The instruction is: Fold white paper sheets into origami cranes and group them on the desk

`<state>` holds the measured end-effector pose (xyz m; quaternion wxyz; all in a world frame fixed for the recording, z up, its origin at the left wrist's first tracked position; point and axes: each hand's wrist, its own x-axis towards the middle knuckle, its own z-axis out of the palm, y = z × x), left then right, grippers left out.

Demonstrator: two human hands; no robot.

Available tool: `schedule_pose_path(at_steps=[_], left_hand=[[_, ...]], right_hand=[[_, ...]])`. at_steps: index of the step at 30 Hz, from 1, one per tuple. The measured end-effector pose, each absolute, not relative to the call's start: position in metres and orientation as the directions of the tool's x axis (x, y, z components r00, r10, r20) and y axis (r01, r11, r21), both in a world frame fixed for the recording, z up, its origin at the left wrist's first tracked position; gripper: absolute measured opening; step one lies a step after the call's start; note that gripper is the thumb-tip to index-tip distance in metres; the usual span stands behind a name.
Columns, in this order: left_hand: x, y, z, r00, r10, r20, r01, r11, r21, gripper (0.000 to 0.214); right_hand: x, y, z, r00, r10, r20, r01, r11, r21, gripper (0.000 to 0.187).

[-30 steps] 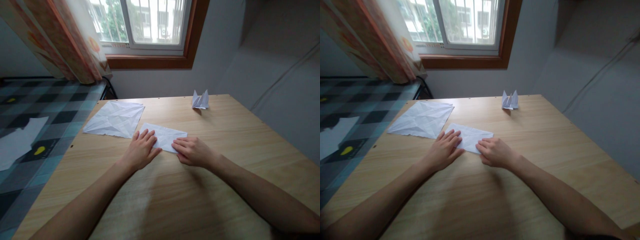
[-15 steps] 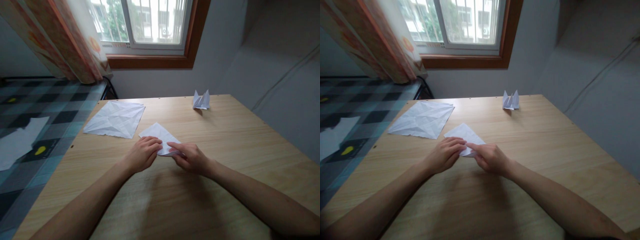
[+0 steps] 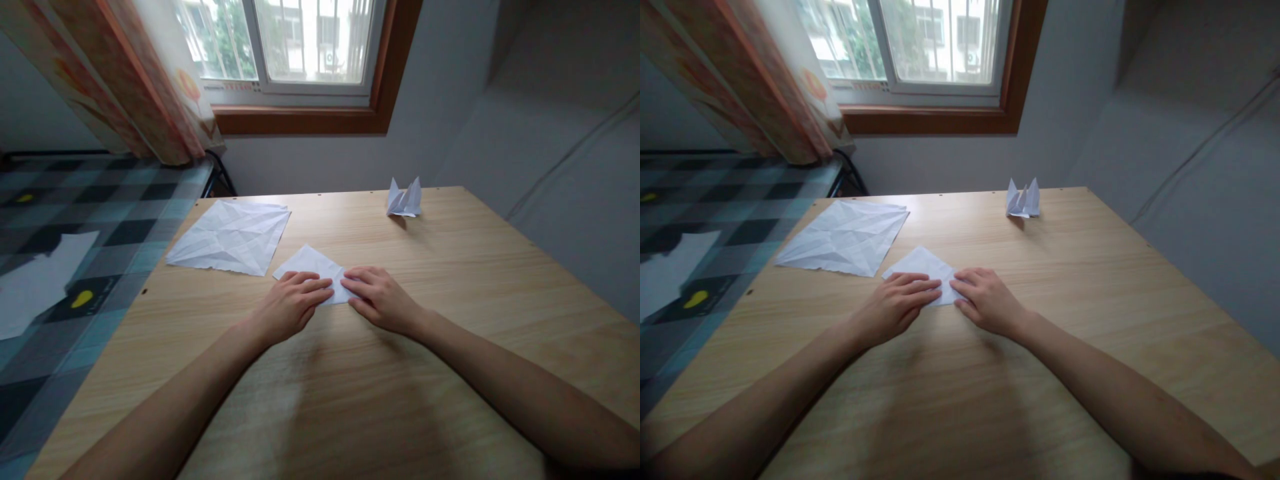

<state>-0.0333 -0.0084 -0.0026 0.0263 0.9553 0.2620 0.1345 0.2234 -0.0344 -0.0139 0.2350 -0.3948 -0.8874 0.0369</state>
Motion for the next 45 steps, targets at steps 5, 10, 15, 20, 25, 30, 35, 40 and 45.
schedule_pose_path(at_steps=[5,10,15,20,25,30,35,40,45], left_hand=[[-0.030,-0.012,0.002,0.830,0.504,0.240,0.489,-0.864,0.122,0.032],[-0.027,-0.015,0.004,0.828,0.498,0.258,0.497,-0.865,0.072,0.030],[-0.026,-0.017,0.005,0.791,0.453,0.411,0.524,-0.848,-0.074,0.020],[-0.023,-0.021,0.004,0.644,0.541,0.541,0.620,-0.783,0.045,0.019],[-0.023,-0.012,0.003,0.193,0.896,0.399,0.411,-0.443,0.797,0.013],[-0.025,-0.002,0.009,0.189,0.980,0.056,-0.141,-0.029,0.990,0.028],[-0.024,-0.004,0.008,0.266,0.963,-0.034,-0.047,0.048,0.998,0.079],[-0.034,-0.004,0.007,0.224,0.966,0.133,0.596,-0.243,0.765,0.057],[-0.043,0.000,0.000,0.507,0.773,0.381,0.772,-0.604,0.197,0.024]], right_hand=[[0.239,-0.027,-0.009,-0.743,0.545,0.388,0.564,0.822,-0.074,0.020],[0.237,-0.030,-0.009,-0.759,0.489,0.431,0.576,0.812,0.093,0.017],[0.226,-0.043,-0.006,-0.696,0.335,0.635,0.548,0.820,0.167,0.016],[0.222,-0.046,-0.008,-0.366,0.353,0.861,0.588,0.805,-0.080,0.061],[0.230,-0.032,-0.015,-0.271,0.397,0.877,0.656,0.742,-0.133,0.097],[0.232,-0.029,-0.016,-0.376,0.486,0.789,0.735,0.675,-0.065,0.091],[0.230,-0.040,-0.009,-0.523,0.379,0.763,0.695,0.708,0.125,0.044],[0.228,-0.042,-0.007,-0.542,0.394,0.742,0.665,0.741,0.094,0.015],[0.228,-0.032,-0.014,-0.640,0.495,0.588,0.549,0.830,-0.101,0.013]])
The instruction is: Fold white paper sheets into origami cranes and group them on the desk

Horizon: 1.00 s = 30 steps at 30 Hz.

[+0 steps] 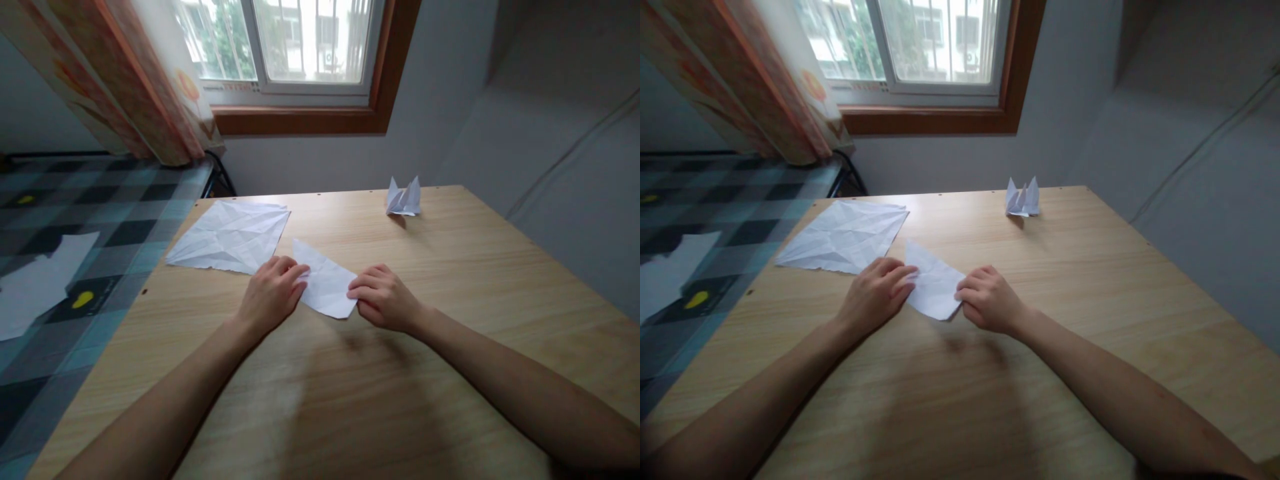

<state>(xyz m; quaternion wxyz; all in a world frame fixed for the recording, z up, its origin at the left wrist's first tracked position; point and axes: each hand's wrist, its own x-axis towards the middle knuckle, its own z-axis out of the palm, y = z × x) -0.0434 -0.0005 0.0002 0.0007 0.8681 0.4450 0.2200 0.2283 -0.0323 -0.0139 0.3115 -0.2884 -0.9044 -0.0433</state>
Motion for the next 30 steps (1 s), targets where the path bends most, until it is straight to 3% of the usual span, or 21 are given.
schedule_pose_path(at_steps=[2,5,9,12,14,19,24,27,30], left_hand=[[-0.044,0.001,-0.004,0.625,0.687,0.371,0.691,-0.708,0.148,0.029],[-0.044,0.002,-0.006,0.729,0.637,0.250,0.613,-0.771,0.173,0.037],[-0.042,0.000,0.000,0.737,0.651,0.181,0.611,-0.757,0.233,0.041],[-0.039,-0.003,0.004,0.752,0.630,0.194,0.584,-0.773,0.249,0.039],[-0.036,-0.005,0.004,0.757,0.614,0.223,0.565,-0.787,0.249,0.036],[-0.030,-0.010,0.001,0.716,0.643,0.271,0.600,-0.766,0.231,0.037],[-0.028,-0.012,-0.003,0.769,0.599,0.224,0.584,-0.800,0.133,0.046],[-0.028,-0.012,-0.004,0.800,0.582,0.144,0.569,-0.813,0.122,0.050],[-0.027,-0.012,-0.004,0.782,0.616,0.096,0.601,-0.786,0.145,0.051]], right_hand=[[0.229,-0.031,-0.014,-0.615,0.544,0.571,0.553,0.814,-0.180,0.012],[0.228,-0.033,-0.013,-0.579,0.601,0.550,0.573,0.781,-0.250,0.012],[0.227,-0.036,-0.011,-0.483,0.696,0.532,0.643,0.694,-0.324,0.021],[0.227,-0.035,-0.013,-0.383,0.772,0.507,0.678,0.608,-0.413,0.015],[0.226,-0.032,-0.015,-0.353,0.800,0.486,0.687,0.574,-0.445,0.021],[0.225,-0.027,-0.017,-0.420,0.772,0.477,0.734,0.598,-0.321,0.020],[0.223,-0.027,-0.017,-0.593,0.627,0.505,0.676,0.729,-0.110,0.023],[0.223,-0.027,-0.019,-0.687,0.559,0.464,0.596,0.799,-0.079,0.033],[0.223,-0.025,-0.018,-0.705,0.567,0.427,0.583,0.805,-0.106,0.034]])
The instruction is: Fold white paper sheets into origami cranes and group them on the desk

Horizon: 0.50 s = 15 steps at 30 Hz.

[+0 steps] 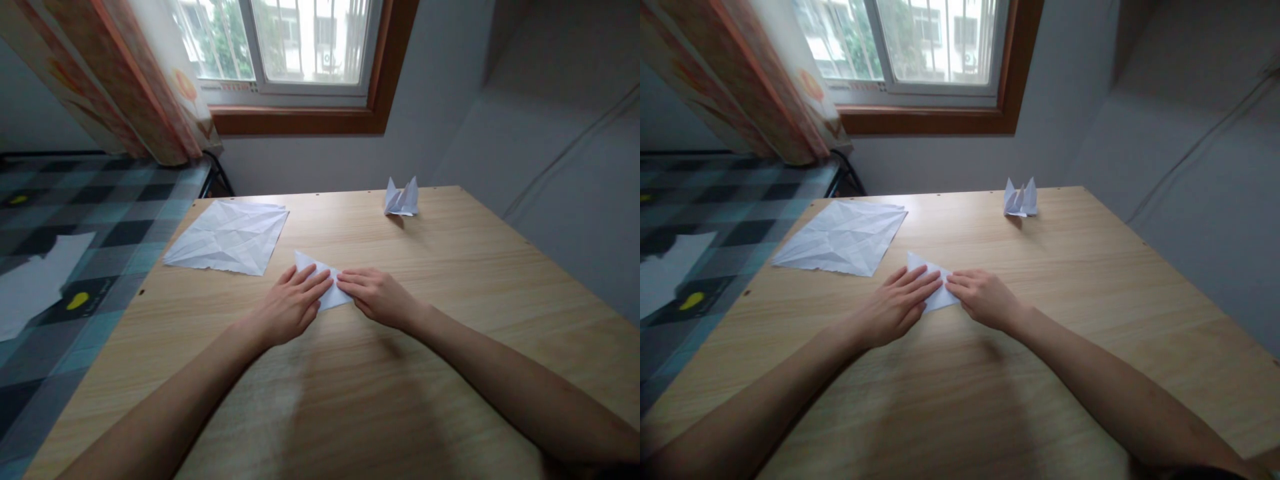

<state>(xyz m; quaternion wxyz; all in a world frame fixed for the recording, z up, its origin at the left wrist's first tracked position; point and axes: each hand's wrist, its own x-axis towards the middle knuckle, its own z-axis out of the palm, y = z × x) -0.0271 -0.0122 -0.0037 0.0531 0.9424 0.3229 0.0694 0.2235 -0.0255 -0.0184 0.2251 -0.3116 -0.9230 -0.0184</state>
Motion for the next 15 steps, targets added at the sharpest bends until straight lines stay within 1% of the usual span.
schedule_pose_path(at_steps=[4,9,12,15], left_hand=[[-0.027,-0.011,-0.002,0.738,0.672,0.065,0.661,-0.739,0.133,0.051],[-0.030,-0.005,-0.006,0.678,0.731,0.079,0.723,-0.683,0.109,0.062],[-0.033,0.001,-0.007,0.643,0.758,0.104,0.752,-0.652,0.100,0.073],[-0.034,0.005,-0.006,0.618,0.778,0.113,0.771,-0.628,0.104,0.077]], right_hand=[[0.224,-0.025,-0.016,-0.683,0.592,0.429,0.602,0.788,-0.129,0.027],[0.226,-0.028,-0.011,-0.690,0.582,0.430,0.611,0.787,-0.084,0.020],[0.229,-0.031,-0.005,-0.705,0.599,0.380,0.632,0.774,-0.047,0.015],[0.232,-0.034,0.001,-0.727,0.608,0.319,0.644,0.765,0.009,0.013]])
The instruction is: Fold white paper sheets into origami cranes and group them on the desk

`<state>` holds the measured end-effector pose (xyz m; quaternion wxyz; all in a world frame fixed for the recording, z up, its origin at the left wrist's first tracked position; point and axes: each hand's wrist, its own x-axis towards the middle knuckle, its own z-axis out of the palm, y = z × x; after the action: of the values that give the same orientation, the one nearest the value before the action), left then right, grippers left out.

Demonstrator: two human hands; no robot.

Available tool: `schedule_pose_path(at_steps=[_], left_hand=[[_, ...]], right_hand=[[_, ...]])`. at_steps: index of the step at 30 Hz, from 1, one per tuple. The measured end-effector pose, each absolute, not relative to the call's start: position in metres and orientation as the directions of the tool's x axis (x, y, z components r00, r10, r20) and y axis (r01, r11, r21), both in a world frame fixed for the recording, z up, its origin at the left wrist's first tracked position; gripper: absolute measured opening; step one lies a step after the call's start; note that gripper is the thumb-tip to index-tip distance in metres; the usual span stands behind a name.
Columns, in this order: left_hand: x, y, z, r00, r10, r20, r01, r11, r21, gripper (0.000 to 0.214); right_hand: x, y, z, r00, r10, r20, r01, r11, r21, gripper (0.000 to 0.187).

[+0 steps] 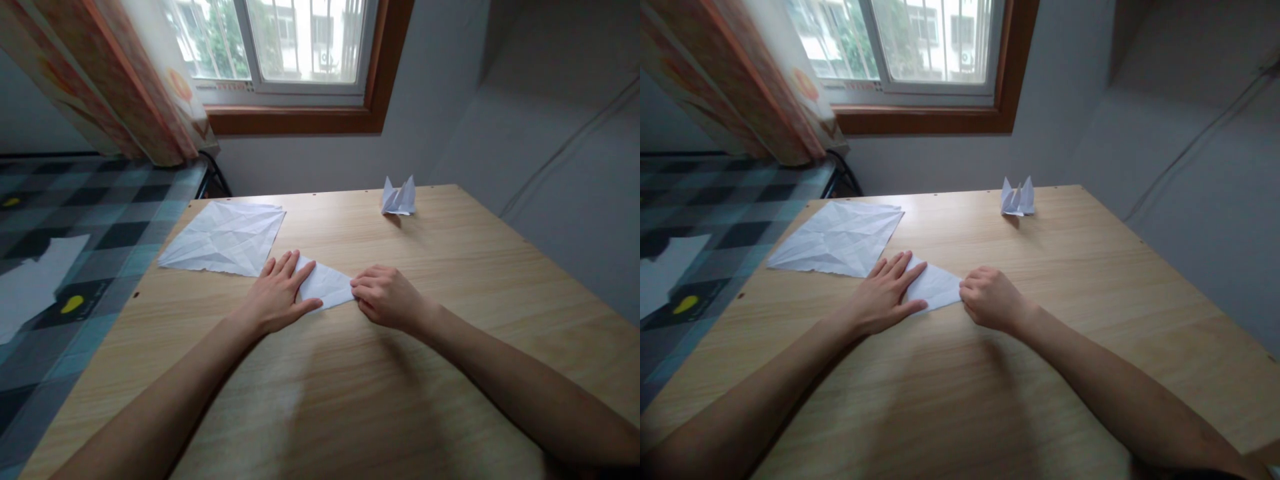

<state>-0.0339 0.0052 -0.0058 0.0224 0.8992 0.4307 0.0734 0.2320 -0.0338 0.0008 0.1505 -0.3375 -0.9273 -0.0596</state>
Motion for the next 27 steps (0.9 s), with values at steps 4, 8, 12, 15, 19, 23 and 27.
schedule_pose_path(at_steps=[4,8,12,15,19,23,27], left_hand=[[-0.034,0.006,-0.004,0.598,0.795,0.098,0.788,-0.606,0.105,0.078],[-0.036,0.004,-0.005,0.626,0.767,0.138,0.759,-0.641,0.116,0.077],[-0.037,0.003,-0.002,0.760,0.611,0.219,0.590,-0.791,0.160,0.059],[-0.036,0.002,0.001,0.835,0.492,0.247,0.442,-0.866,0.233,0.054],[-0.035,0.001,0.002,0.844,0.442,0.305,0.367,-0.889,0.276,0.060],[-0.035,-0.007,0.005,0.770,0.435,0.467,0.366,-0.900,0.236,0.027],[-0.026,-0.019,0.017,0.451,0.620,0.642,0.396,-0.784,0.479,0.023]], right_hand=[[0.234,-0.034,0.005,-0.783,0.544,0.303,0.594,0.798,0.101,0.014],[0.235,-0.032,0.006,-0.822,0.475,0.315,0.539,0.827,0.161,0.020],[0.232,-0.033,0.008,-0.838,0.466,0.284,0.528,0.823,0.208,0.023],[0.230,-0.034,0.005,-0.818,0.466,0.337,0.550,0.805,0.221,0.025],[0.226,-0.035,-0.001,-0.691,0.449,0.566,0.609,0.784,0.121,0.016],[0.225,-0.033,-0.005,-0.338,0.543,0.769,0.631,0.737,-0.243,0.016],[0.228,-0.023,-0.016,0.081,0.693,0.716,0.503,0.592,-0.630,0.044]])
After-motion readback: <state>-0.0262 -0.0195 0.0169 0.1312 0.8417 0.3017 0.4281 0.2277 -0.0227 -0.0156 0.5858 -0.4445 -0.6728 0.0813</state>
